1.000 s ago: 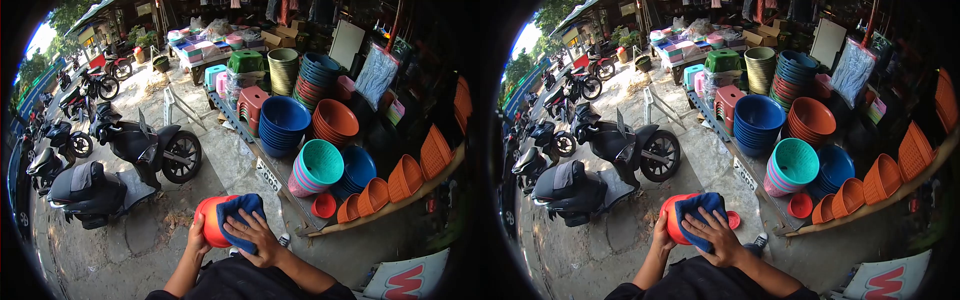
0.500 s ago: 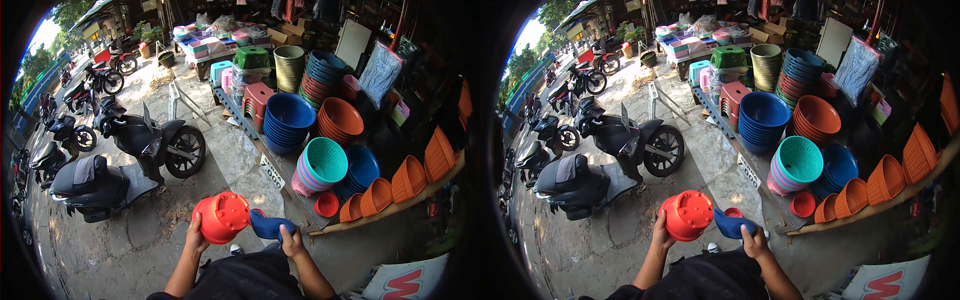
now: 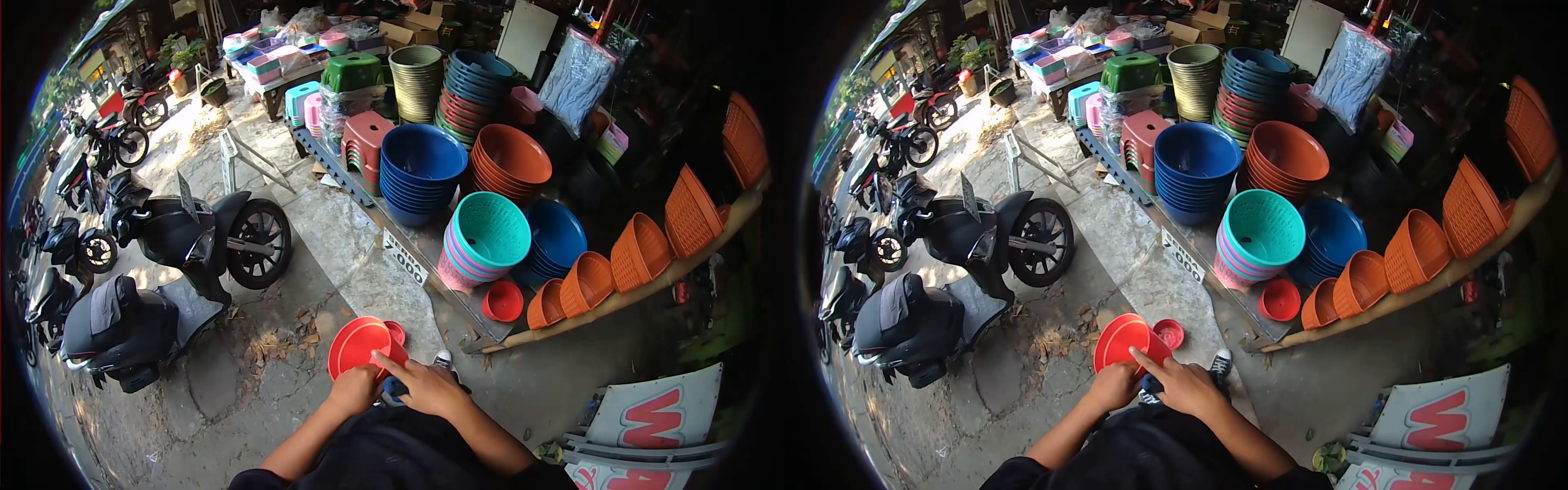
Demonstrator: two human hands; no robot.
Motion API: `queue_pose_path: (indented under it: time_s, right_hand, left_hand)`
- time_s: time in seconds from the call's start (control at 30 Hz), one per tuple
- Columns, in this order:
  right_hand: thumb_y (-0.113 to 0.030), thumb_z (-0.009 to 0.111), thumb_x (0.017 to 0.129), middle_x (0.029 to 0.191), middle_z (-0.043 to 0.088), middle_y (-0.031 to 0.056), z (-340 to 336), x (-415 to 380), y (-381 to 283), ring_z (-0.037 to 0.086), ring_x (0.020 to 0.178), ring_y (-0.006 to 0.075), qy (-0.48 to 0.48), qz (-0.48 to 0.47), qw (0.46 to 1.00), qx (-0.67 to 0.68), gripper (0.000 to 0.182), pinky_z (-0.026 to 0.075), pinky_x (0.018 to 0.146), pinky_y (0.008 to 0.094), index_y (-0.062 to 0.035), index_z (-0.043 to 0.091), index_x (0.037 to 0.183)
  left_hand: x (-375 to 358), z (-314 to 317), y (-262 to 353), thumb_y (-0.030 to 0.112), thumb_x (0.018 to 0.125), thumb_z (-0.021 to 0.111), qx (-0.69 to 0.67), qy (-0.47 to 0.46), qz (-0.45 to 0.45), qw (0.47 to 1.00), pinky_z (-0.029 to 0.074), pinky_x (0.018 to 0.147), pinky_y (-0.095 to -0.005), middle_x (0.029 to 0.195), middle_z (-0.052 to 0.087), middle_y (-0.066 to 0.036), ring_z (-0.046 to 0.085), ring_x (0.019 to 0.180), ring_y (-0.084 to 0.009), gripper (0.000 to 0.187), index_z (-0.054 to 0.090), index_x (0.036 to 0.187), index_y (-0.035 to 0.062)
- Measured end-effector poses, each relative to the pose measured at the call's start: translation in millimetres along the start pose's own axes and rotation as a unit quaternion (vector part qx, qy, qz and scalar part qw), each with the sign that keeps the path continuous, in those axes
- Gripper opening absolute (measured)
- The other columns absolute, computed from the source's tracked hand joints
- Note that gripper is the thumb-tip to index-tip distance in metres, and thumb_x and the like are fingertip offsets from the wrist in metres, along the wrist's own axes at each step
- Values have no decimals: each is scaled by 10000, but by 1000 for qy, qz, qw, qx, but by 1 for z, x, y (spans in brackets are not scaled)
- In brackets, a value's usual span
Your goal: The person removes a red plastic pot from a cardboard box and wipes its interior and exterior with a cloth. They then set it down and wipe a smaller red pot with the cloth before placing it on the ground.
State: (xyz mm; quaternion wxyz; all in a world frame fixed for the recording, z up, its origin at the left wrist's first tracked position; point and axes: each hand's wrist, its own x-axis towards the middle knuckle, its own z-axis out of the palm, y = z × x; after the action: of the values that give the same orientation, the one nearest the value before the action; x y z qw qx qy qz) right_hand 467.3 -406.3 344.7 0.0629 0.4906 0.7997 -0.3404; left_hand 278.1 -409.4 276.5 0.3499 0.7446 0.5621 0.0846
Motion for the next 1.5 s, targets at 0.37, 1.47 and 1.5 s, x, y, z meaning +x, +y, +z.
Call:
queue_pose_path:
  time_s: [0.37, 1.47, 1.5]
  right_hand:
    - [-125, 707, 739, 1063, 642, 186, 60, -40, 70, 619, 992, 384, 183, 120, 969, 117, 474, 504, 805, 475, -72, 501, 1163]
    - [-119, 634, 811, 1221, 613, 190, 126, 41, 386, 584, 1128, 366, 417, 382, 778, 273, 502, 461, 954, 422, -90, 529, 1301]
    - [-118, 629, 813, 1234, 607, 190, 127, 40, 393, 578, 1140, 365, 404, 383, 783, 279, 511, 456, 963, 421, -92, 521, 1312]
  left_hand:
    - [41, 40, 39, 216, 765, 688, 100, -13, 251, 963, 473, 890, -425, 1010, 642, -62, 627, 963, -250, 254, 694, 1011, 158]
    - [360, 289, 116, 158, 864, 701, -387, -118, -5, 915, 553, 763, -347, 1152, 655, -179, 706, 875, -257, 606, 429, 1396, 58]
    - [364, 290, 119, 143, 866, 683, -364, -114, 0, 925, 548, 771, -364, 1137, 663, -184, 710, 874, -278, 578, 440, 1382, 53]
